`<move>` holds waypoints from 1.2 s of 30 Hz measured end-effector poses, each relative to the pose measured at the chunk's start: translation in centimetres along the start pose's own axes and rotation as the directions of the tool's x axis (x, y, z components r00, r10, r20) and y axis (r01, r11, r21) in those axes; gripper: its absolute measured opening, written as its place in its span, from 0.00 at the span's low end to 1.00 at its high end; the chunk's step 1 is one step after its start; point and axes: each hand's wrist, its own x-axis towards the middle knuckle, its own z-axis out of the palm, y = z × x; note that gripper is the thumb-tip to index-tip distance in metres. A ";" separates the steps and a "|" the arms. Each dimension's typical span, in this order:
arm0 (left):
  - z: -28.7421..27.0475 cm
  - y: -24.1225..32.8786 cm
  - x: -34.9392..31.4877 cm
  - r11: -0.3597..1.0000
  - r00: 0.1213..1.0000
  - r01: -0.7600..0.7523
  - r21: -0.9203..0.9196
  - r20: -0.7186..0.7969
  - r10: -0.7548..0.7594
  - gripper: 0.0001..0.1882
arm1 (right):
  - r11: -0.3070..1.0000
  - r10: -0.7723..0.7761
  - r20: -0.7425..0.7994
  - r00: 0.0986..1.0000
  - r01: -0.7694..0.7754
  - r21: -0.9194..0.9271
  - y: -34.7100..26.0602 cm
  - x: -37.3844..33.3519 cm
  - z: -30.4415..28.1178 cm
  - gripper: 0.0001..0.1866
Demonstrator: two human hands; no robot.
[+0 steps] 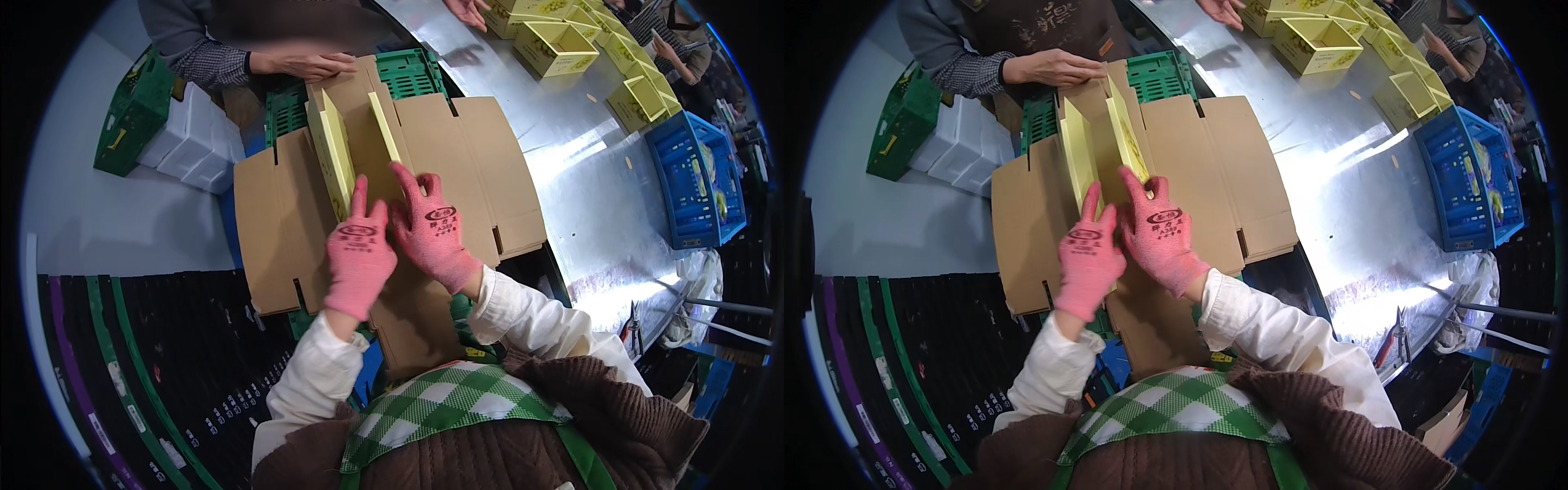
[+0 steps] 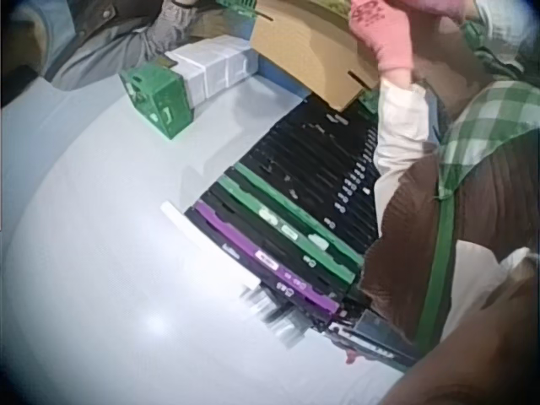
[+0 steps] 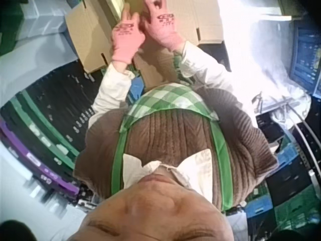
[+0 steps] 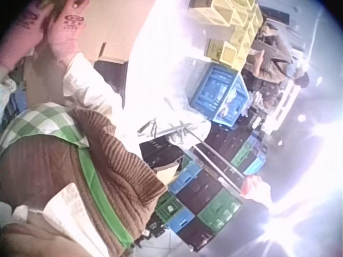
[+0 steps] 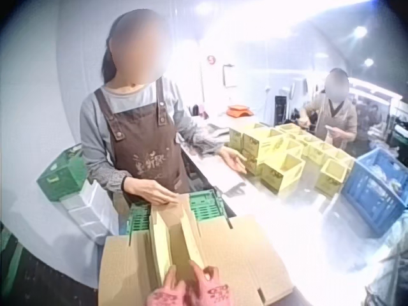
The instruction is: The person folds flat cardboard pieces into rectangular boxes by hand, aligning edges and tucking flaps to form the structure. Completed boxes are handed off to a coworker across the table.
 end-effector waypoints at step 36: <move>-0.7 -1.4 -0.1 1.000 0.991 -0.023 0.016 -0.130 0.025 0.25 | 0.800 -0.372 0.256 0.892 0.169 0.575 4.7 0.3 -5.7 0.23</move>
